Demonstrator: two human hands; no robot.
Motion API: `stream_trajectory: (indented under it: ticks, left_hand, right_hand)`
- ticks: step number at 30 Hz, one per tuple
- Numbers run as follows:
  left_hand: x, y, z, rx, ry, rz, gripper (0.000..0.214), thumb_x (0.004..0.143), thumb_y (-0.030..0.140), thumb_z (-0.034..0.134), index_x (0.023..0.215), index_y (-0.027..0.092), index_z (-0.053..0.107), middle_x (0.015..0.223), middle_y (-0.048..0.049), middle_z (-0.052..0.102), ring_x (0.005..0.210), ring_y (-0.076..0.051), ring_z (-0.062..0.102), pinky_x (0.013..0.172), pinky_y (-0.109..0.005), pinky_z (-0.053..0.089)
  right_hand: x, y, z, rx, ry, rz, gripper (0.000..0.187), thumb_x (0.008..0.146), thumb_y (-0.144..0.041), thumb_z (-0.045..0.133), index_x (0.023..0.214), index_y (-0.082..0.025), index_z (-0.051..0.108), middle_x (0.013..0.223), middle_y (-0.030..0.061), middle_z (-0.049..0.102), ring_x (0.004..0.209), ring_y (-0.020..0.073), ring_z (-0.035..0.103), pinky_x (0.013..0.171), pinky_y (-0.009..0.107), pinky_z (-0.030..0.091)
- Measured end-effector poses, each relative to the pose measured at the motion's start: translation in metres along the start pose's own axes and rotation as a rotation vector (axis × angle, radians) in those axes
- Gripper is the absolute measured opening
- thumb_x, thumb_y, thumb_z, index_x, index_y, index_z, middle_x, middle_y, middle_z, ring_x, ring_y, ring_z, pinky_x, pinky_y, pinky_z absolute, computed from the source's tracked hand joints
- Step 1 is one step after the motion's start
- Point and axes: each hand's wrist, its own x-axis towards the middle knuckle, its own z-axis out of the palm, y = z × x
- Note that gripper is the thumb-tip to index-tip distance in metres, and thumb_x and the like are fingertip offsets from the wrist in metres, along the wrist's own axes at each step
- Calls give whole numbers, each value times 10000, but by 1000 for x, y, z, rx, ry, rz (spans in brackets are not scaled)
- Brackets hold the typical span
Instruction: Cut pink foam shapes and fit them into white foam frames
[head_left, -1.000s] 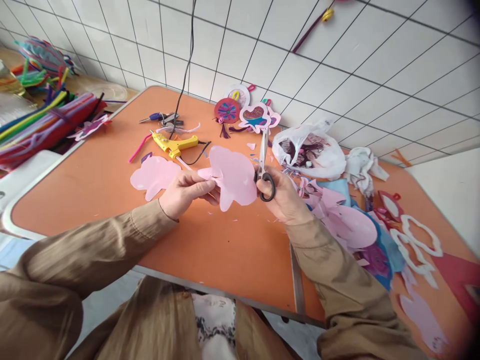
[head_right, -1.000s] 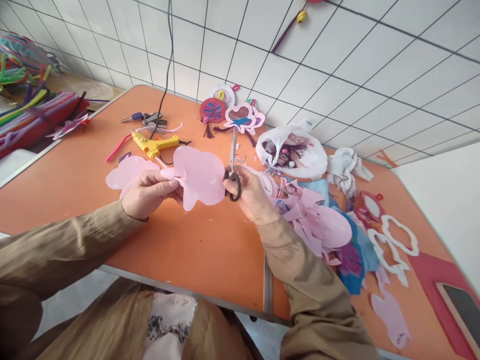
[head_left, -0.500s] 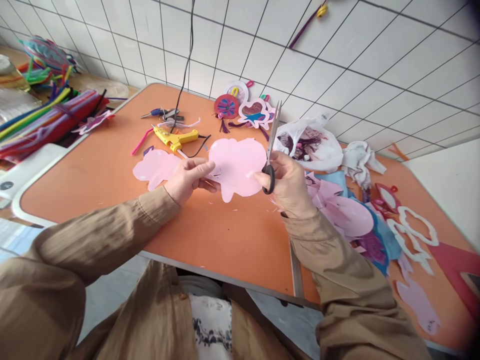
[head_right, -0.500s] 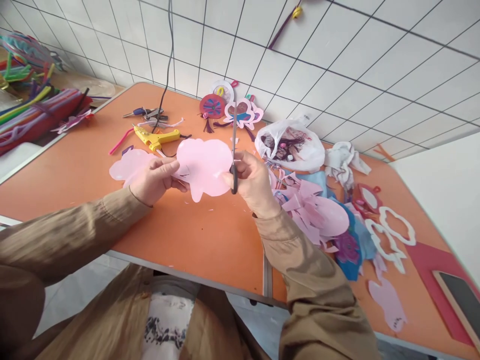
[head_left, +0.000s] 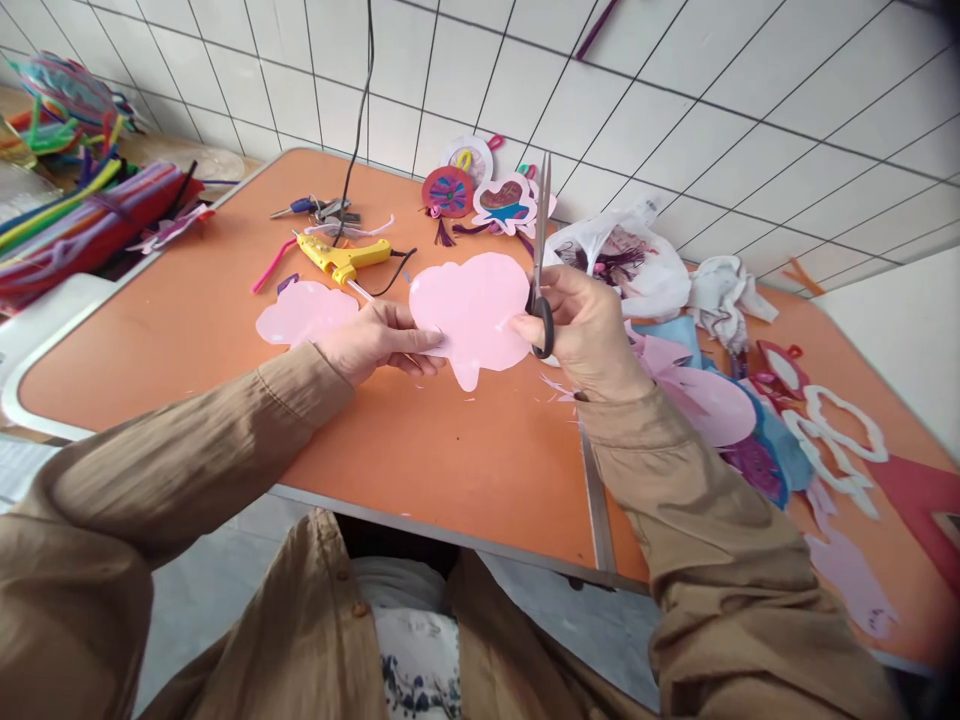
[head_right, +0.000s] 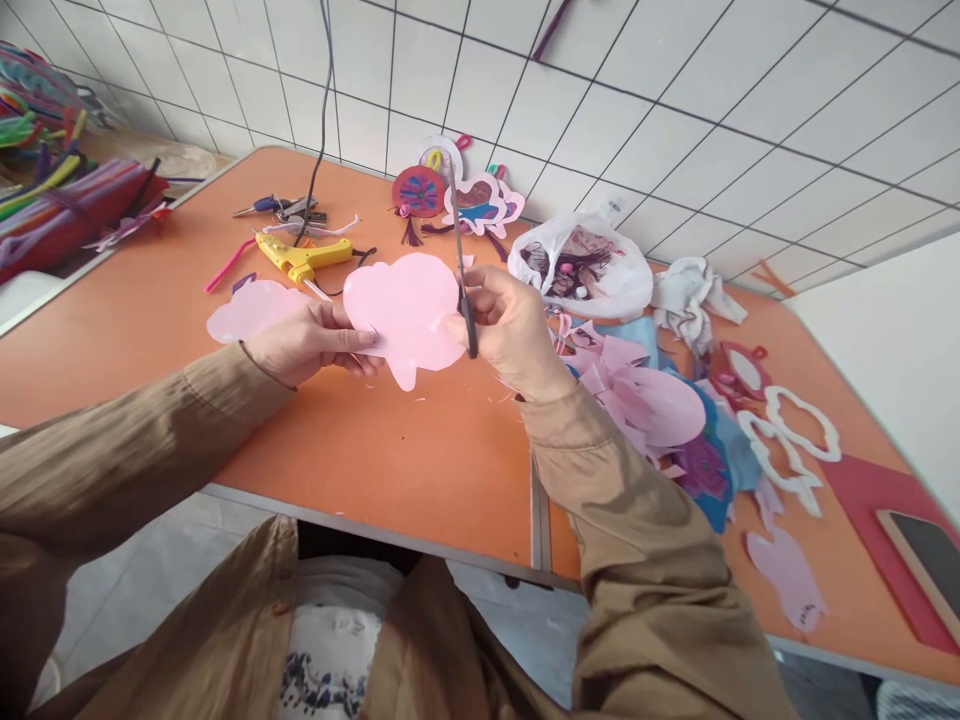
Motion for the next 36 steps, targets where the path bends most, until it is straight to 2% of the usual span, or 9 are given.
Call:
stream_trajectory:
  ticks: [4, 8, 10, 14, 16, 21, 24, 31, 36]
  left_hand:
    - [3, -7, 1, -12, -37, -19, 473, 557, 459, 991, 793, 105, 785, 771, -113, 782, 634, -164, 714, 597, -257, 607]
    - [6, -13, -1, -105, 36, 25, 555, 560, 572, 955, 850, 136, 771, 827, -106, 784, 732, -216, 745, 622, -301, 619]
    - [6, -14, 0, -111, 62, 54, 548, 536, 550, 969, 836, 140, 763, 811, -92, 773, 731, -217, 732, 630, -315, 614]
    - [2, -12, 7, -63, 75, 55, 466, 489, 442, 1003, 678, 123, 721, 657, -62, 704, 597, -171, 649, 552, -288, 541]
    - [0, -11, 10, -80, 100, 55, 444, 500, 418, 1004, 673, 121, 724, 660, -65, 706, 615, -181, 657, 579, -305, 556]
    - [2, -11, 9, -270, 239, 178, 407, 599, 412, 975, 810, 157, 738, 779, -62, 753, 783, -216, 720, 678, -312, 605]
    - [4, -11, 5, -397, 227, 221, 406, 610, 385, 980, 843, 161, 734, 772, -41, 751, 775, -188, 716, 673, -272, 611]
    - [0, -12, 10, -504, 241, 226, 297, 716, 319, 932, 881, 179, 729, 800, -19, 770, 785, -166, 747, 723, -242, 649]
    - [-6, -15, 20, -474, 242, 155, 226, 773, 313, 867, 906, 186, 735, 883, -40, 788, 867, -216, 767, 746, -289, 667]
  right_hand:
    - [1, -1, -2, 29, -1, -87, 473, 657, -483, 921, 974, -270, 643, 742, -31, 714, 666, 171, 685, 602, 301, 568]
    - [-2, -7, -5, -24, -86, -104, 452, 629, -415, 959, 946, -276, 669, 765, 0, 735, 691, 200, 697, 628, 338, 592]
    - [-4, -9, -5, -53, -123, -90, 437, 623, -401, 966, 933, -277, 685, 794, 12, 747, 693, 200, 691, 612, 336, 581]
    - [-6, -10, 2, -39, -132, -77, 495, 565, -362, 976, 950, -242, 688, 810, -8, 743, 677, 154, 665, 579, 276, 529]
    - [-6, -11, 5, -41, -88, -103, 494, 577, -375, 965, 958, -231, 685, 780, -19, 723, 674, 147, 659, 590, 274, 527]
    - [-8, -15, 6, 45, 172, -132, 350, 762, -490, 862, 963, -293, 653, 682, -22, 668, 568, 172, 639, 530, 327, 514]
    - [-15, -13, 13, 111, 168, -72, 344, 809, -549, 810, 969, -303, 630, 659, -20, 665, 553, 189, 661, 542, 352, 546]
    - [-19, -8, 52, 218, 204, -11, 438, 697, -430, 881, 958, -249, 579, 742, -56, 640, 611, 146, 691, 612, 319, 587]
    - [-14, -16, 55, 187, 254, 13, 408, 674, -367, 858, 928, -258, 558, 724, -68, 627, 595, 110, 586, 530, 263, 508]
